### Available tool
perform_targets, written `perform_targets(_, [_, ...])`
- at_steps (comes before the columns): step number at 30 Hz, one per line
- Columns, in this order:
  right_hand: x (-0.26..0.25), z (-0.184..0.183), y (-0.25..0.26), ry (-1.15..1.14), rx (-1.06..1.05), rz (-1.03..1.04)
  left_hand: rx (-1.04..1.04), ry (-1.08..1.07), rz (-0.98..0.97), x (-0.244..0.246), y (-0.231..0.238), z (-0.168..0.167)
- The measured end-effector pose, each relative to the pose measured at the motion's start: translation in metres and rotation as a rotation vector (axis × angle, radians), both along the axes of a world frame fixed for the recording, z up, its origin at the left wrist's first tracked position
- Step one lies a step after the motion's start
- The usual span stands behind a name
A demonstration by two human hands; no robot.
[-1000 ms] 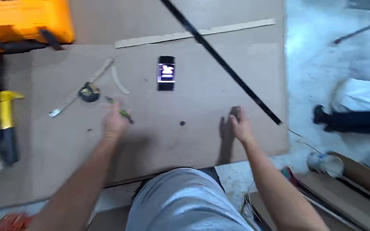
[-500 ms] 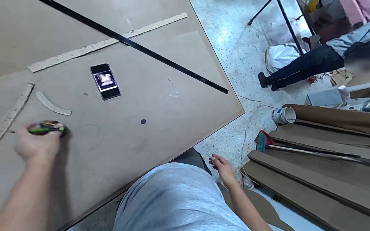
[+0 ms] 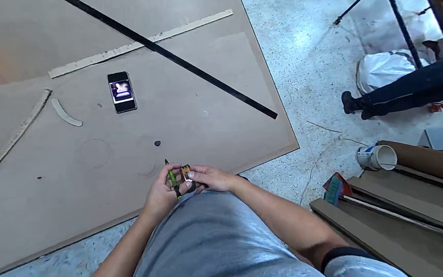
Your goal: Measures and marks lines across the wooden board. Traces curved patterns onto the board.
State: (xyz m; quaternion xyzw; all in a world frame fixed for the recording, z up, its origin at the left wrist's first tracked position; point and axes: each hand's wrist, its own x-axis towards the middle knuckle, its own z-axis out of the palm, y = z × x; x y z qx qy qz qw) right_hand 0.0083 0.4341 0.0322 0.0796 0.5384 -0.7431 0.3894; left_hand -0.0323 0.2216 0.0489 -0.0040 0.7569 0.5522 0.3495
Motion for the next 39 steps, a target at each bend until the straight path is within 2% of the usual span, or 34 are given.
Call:
perform_targets(5, [0.003, -0.011, 0.075, 0.096, 0.117, 0.189, -0.152, -0.046, -0.09, 0.016, 0.061, 0.008])
perform_targets(8, [0.002, -0.021, 0.101, 0.126, 0.227, 0.309, -0.32, -0.084, -0.238, 0.013, 0.076, 0.009])
perform_targets(11, [-0.004, -0.025, 0.112, 0.246, 0.309, 0.481, -0.381, -0.128, -0.343, 0.02, 0.083, 0.009])
perform_targets(15, [-0.022, -0.024, 0.108, 0.375, 0.359, 0.628, -0.368, -0.175, -0.233, 0.024, 0.077, 0.002])
perform_targets(19, [-0.037, -0.02, 0.096, 0.43, 0.39, 0.629, -0.318, -0.221, -0.176, 0.013, 0.062, -0.004])
perform_targets(28, [-0.048, -0.016, 0.08, 0.447, 0.471, 0.549, -0.1, -0.137, -0.385, -0.025, 0.042, -0.027])
perform_targets(31, [-0.049, -0.01, 0.081, 0.383, 0.584, 0.563, -0.001, -0.097, -0.426, -0.036, 0.039, -0.033])
perform_targets(35, [-0.046, -0.007, 0.088, 0.293, 0.754, 0.531, 0.202, -0.018, -0.3, -0.042, 0.026, -0.044])
perform_targets(39, [-0.035, -0.013, 0.117, 0.212, 0.841, 0.47, 0.225, 0.026, -0.22, -0.05, 0.014, -0.048])
